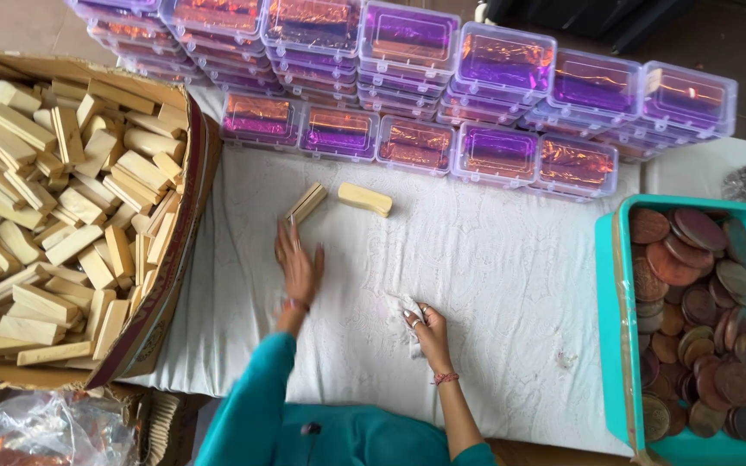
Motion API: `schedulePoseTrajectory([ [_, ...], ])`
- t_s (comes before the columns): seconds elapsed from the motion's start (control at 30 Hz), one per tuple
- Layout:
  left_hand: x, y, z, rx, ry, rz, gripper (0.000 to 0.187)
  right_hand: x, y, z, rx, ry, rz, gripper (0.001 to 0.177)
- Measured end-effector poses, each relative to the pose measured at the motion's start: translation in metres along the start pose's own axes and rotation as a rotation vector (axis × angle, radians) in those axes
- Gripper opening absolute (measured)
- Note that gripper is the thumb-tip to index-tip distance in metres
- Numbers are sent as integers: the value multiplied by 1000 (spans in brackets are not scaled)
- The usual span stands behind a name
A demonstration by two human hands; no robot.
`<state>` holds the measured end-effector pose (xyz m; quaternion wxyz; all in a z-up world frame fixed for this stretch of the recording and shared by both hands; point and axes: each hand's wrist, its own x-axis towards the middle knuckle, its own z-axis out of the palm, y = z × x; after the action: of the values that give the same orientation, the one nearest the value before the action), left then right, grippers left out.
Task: The recorder is cleaning wooden blocks with a cloth and then wrapping items in foil and placing them into clear plastic containers.
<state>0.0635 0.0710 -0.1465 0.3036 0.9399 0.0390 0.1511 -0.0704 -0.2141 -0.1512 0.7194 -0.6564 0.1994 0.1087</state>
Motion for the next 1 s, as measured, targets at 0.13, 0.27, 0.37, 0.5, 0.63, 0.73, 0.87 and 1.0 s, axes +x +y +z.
schedulePoseTrajectory([
  [0.13,-118,-6,-12,94,-237,-18,79,3,7,2,43,24,-64,26],
  [0.27,-160,-2,-49,148,-300,175,67,-11,21,4,-8,100,-84,21],
  [0.37,-155,-4,-60,120,-348,252,66,-29,18,6,1,180,-75,21],
  [0.5,-152,0,-65,102,-329,261,61,-74,38,-3,47,214,-60,22],
  [0.63,-151,0,-66,76,-348,258,62,-131,63,-19,70,304,-30,25],
  [0.73,-151,-15,-62,56,-357,294,62,-179,87,-30,51,489,241,19],
  [0.87,-154,-25,-66,61,-400,405,64,-268,84,-54,575,1091,-192,27],
  [1.0,-147,-22,-79,45,-456,380,62,-338,124,-122,382,1581,-383,39],
])
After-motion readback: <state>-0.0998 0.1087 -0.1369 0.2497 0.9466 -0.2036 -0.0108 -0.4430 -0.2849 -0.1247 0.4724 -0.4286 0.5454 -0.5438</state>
